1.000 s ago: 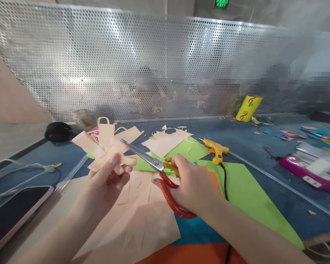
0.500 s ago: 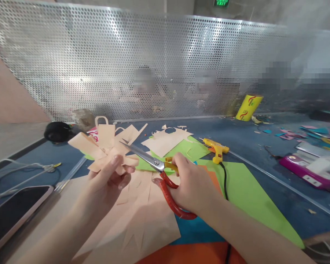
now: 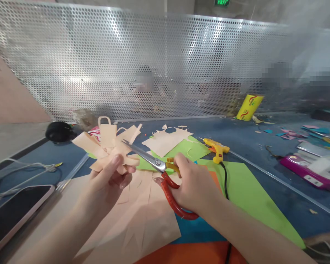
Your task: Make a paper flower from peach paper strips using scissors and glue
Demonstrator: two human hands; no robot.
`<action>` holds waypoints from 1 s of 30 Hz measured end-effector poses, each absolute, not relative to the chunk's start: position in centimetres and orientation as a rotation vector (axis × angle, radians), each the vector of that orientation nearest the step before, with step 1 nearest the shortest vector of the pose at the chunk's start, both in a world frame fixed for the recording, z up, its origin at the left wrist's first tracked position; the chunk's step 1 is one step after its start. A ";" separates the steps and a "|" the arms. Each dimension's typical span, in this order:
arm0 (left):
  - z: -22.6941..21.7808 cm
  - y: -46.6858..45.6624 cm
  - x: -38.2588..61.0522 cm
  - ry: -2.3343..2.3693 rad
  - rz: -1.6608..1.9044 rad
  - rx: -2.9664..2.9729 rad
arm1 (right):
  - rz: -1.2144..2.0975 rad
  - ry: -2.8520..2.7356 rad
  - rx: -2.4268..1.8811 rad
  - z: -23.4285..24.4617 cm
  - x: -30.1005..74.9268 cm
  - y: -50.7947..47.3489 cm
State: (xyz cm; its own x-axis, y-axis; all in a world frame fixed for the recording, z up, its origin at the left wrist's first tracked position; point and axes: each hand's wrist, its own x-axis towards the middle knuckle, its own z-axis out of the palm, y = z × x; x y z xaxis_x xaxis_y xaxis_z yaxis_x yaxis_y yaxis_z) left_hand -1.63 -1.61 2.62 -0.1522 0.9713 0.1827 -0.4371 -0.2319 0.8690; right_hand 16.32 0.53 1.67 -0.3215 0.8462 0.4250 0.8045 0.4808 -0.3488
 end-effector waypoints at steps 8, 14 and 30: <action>2.2 -1.1 -1.9 0.807 1.644 0.899 | 0.119 -2.094 -1.565 1.8 16.9 3.0; 2.7 -0.5 -2.6 0.827 1.648 0.794 | -0.026 -2.058 -1.916 1.4 18.2 6.5; 2.6 -1.1 -3.0 0.920 1.274 0.889 | 0.382 -2.509 -1.609 0.4 18.5 6.6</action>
State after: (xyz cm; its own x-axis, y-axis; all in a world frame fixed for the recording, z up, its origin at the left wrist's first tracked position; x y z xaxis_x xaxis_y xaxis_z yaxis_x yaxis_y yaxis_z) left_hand -3.03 -1.12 2.58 0.0661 0.9955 -0.0672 -0.3770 0.0873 0.9221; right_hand 18.49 6.65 0.38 -0.4202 0.9072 -0.0219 0.8726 0.3973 -0.2843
